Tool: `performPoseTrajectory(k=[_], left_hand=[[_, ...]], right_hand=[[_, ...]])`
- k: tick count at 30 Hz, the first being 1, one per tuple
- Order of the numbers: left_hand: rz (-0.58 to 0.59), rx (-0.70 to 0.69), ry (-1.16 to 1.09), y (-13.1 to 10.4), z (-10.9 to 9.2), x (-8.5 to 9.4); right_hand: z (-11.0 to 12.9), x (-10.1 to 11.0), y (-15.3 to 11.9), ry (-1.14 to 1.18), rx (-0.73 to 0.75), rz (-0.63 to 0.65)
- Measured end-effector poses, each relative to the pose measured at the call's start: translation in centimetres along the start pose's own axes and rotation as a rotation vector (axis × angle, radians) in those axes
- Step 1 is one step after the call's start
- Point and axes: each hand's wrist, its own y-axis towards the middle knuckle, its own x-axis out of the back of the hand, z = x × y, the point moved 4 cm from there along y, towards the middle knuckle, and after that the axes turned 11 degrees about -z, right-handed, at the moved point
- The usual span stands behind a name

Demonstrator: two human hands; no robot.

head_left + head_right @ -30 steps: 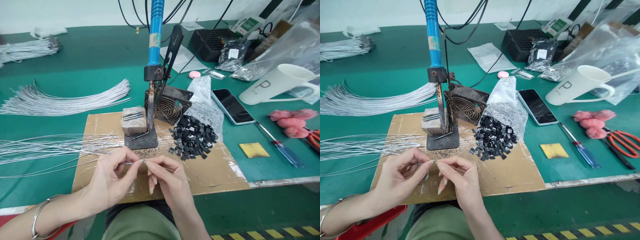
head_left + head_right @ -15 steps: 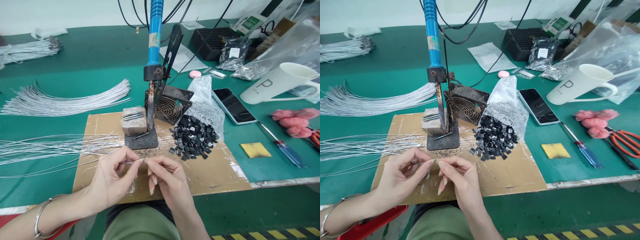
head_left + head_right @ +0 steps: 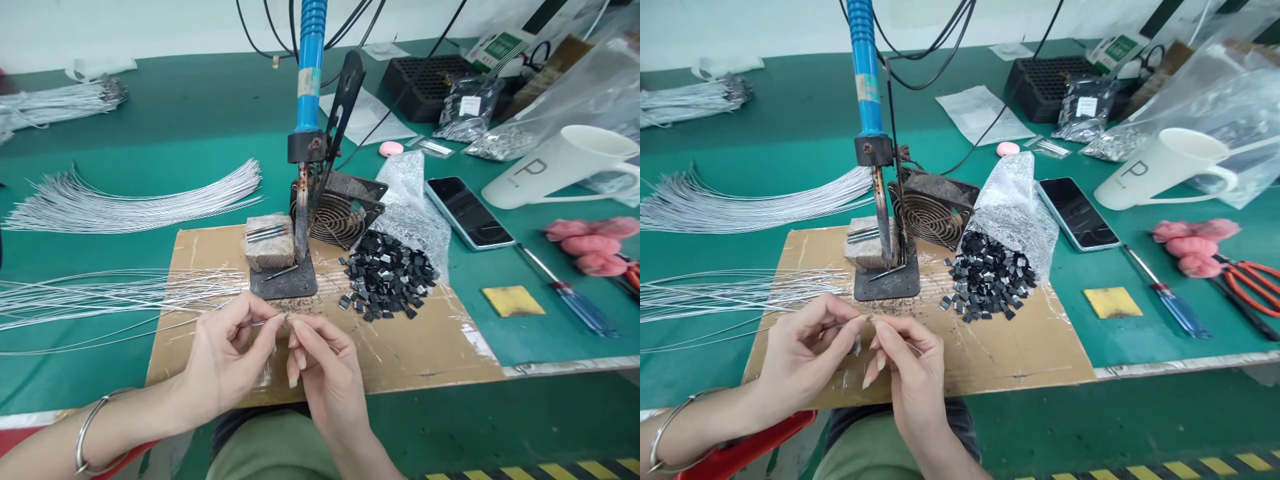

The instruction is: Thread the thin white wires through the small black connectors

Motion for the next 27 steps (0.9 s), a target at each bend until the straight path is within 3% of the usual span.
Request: performPoseTrajectory(k=[7,13,17,22,27], left_hand=[[-0.004,0.034,-0.082,0.1,-0.5,0.1],[-0.214,-0.082,0.068,2.9,-2.4,4.5],[-0.243,-0.085,0.228,5.7,-0.3,6.8],[-0.162,-0.2,0.5,6.7,3.4,7.1],[-0.194,-0.378,0.68,6.1,3.4,7.5]], right_hand=[[-0.1,0.1,-0.1,-0.014,-0.002,-0.012],[3.2,2.8,0.9,-0.068,0.24,-0.084],[4.4,4.4,1.5,-0.09,0.311,-0.137],[4.2,4.5,1.5,-0.119,0.334,-0.107],[4.2,4.4,1.6,-0.118,0.339,-0.087]])
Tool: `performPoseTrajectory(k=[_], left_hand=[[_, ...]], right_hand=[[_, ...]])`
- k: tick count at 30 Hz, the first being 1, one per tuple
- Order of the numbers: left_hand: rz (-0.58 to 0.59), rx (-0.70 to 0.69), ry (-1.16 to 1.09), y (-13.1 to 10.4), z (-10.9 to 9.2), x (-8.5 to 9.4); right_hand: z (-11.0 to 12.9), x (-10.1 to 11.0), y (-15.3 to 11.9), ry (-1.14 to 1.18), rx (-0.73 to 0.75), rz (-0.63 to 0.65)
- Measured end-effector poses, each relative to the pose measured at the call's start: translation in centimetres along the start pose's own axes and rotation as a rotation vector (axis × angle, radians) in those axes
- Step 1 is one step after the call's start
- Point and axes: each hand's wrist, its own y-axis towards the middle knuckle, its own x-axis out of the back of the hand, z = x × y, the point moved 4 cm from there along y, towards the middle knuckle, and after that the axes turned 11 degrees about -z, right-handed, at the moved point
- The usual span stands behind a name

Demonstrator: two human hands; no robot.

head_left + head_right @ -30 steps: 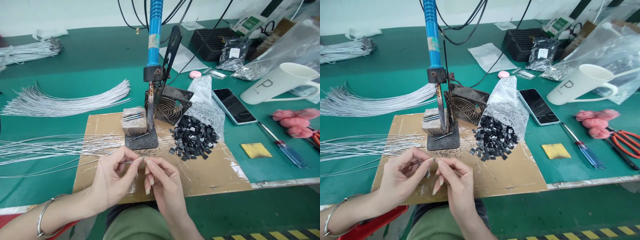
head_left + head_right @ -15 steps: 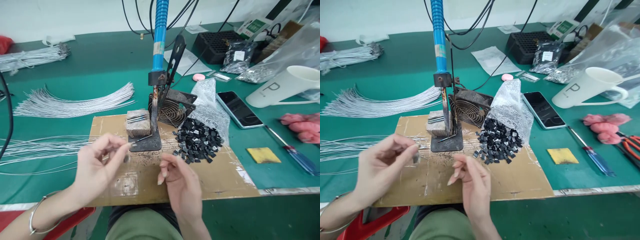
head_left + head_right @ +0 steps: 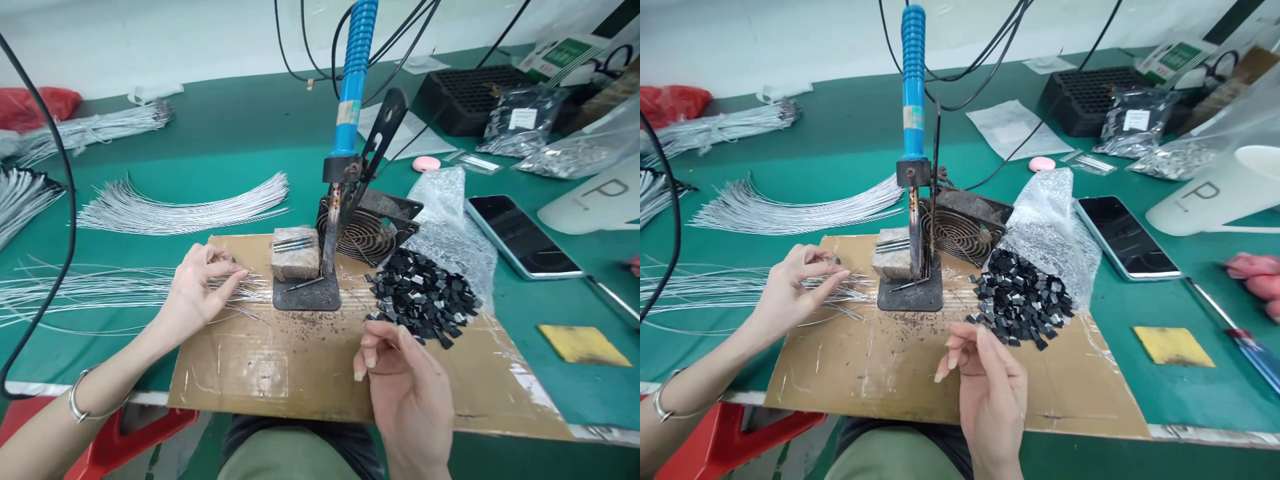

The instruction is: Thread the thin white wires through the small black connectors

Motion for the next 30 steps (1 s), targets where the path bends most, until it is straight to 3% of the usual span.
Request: performPoseTrajectory(k=[4,11,16,22,30], left_hand=[[-0.049,-0.096,0.124,2.4,1.1,0.2],[0.126,-0.249,0.203,8.6,5.1,-4.2],[0.143,-0.238,0.167,9.9,5.6,-5.7],[0.012,-0.05,0.063,10.1,6.5,-4.1],[-0.191,0.195,-0.241,9.9,7.7,-1.2]], right_hand=[[0.1,0.0,0.1,-0.011,0.019,0.009],[0.0,-0.1,-0.1,-0.024,0.014,0.007],[0.0,-0.2,-0.1,-0.007,0.011,0.026],[0.0,-0.4,-0.2,-0.012,0.001,0.035],[-0.1,-0.3,-0.2,-0.019,0.017,0.06]])
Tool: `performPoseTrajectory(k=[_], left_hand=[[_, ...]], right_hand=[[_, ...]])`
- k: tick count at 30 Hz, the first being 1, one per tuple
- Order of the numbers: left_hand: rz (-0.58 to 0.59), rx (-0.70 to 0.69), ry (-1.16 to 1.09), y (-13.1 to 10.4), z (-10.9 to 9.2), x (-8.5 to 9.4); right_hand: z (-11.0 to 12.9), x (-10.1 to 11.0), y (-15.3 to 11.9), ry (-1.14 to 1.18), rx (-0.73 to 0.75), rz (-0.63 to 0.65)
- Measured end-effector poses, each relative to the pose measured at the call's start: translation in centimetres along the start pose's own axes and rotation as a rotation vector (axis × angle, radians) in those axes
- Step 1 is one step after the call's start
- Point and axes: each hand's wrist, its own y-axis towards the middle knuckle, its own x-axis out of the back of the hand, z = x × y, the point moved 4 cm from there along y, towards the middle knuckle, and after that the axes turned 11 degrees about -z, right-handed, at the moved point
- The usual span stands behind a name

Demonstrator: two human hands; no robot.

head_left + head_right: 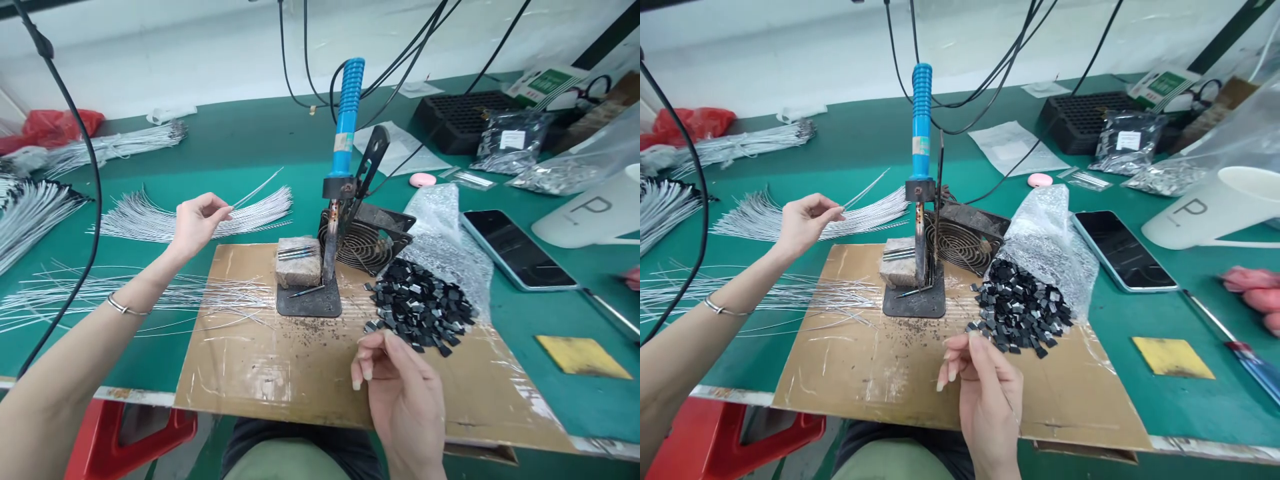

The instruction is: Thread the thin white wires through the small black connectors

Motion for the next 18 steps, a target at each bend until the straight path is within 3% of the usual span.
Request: performPoseTrajectory(k=[5,9,14,18], left_hand=[[-0.057,0.058,-0.106,-0.2,-0.4,1.1],[-0.051,0.056,-0.131,-1.0,-2.2,3.3],[0.218,-0.021,-0.047,-3.8,-5.6,7.8],[0.509,0.026,-0.125,-7.4,-7.4,9.1]], right_hand=[[-0.1,0.0,0.0,-0.006,0.014,0.017],[-0.1,-0.1,0.0,-0.006,0.041,0.029],[-0.3,-0.1,-0.3,-0.112,0.142,0.085],[-0.6,-1.4,-1.2,-0.255,0.18,0.179]])
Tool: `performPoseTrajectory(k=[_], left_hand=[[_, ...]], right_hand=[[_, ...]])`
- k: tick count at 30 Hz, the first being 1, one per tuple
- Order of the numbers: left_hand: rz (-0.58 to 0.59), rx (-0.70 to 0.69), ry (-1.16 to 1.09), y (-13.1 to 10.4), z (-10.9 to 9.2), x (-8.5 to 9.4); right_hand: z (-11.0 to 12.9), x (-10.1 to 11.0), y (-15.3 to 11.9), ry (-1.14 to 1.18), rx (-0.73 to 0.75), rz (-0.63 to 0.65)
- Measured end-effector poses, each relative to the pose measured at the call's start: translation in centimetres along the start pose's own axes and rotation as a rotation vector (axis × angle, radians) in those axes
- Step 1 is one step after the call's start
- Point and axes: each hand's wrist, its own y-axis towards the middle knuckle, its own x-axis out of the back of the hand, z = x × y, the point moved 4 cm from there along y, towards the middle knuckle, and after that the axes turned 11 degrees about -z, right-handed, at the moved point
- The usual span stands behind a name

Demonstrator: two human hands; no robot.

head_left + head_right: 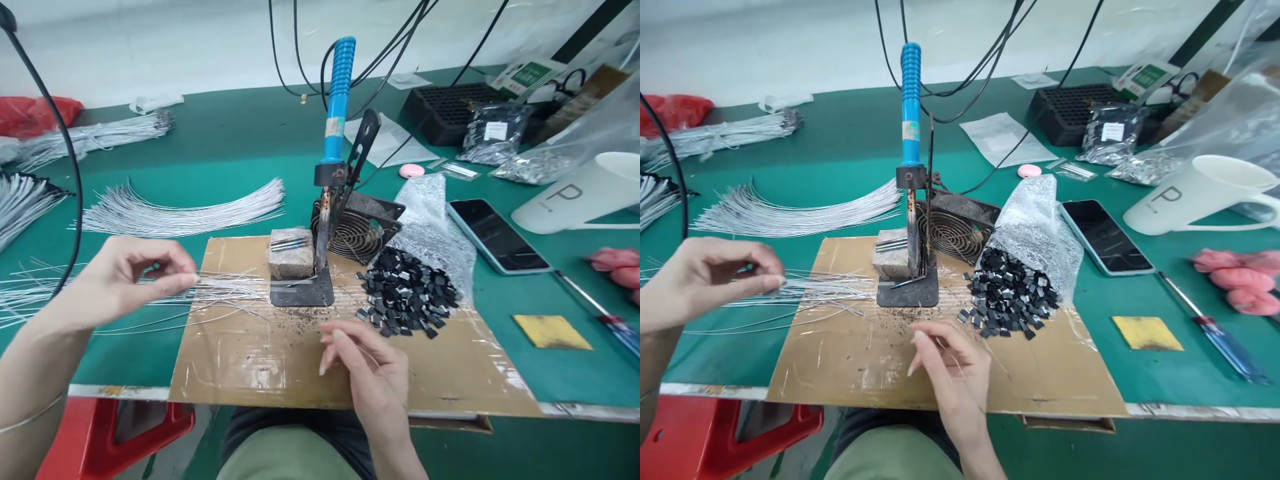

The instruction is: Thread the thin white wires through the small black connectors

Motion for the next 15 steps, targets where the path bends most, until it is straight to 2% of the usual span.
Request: performPoseTrajectory(k=[3,7,11,15], left_hand=[[0.13,-0.004,-0.042,-1.6,-0.5,-2.0],[0.18,-0.077,-0.045,-1.9,-0.8,-3.8],[0.195,-0.102,-0.064,-1.8,-0.6,-3.9],[0.214,-0.066,-0.074,-1.8,-0.3,-3.8]], right_hand=[[0.4,-1.6,-0.4,0.017,-0.036,0.073],[0.8,-2.4,-0.4,0.037,-0.058,0.05],[0.7,-1.9,-0.3,0.056,-0.067,0.044],[0.9,-1.4,-0.2,0.07,-0.018,0.054]])
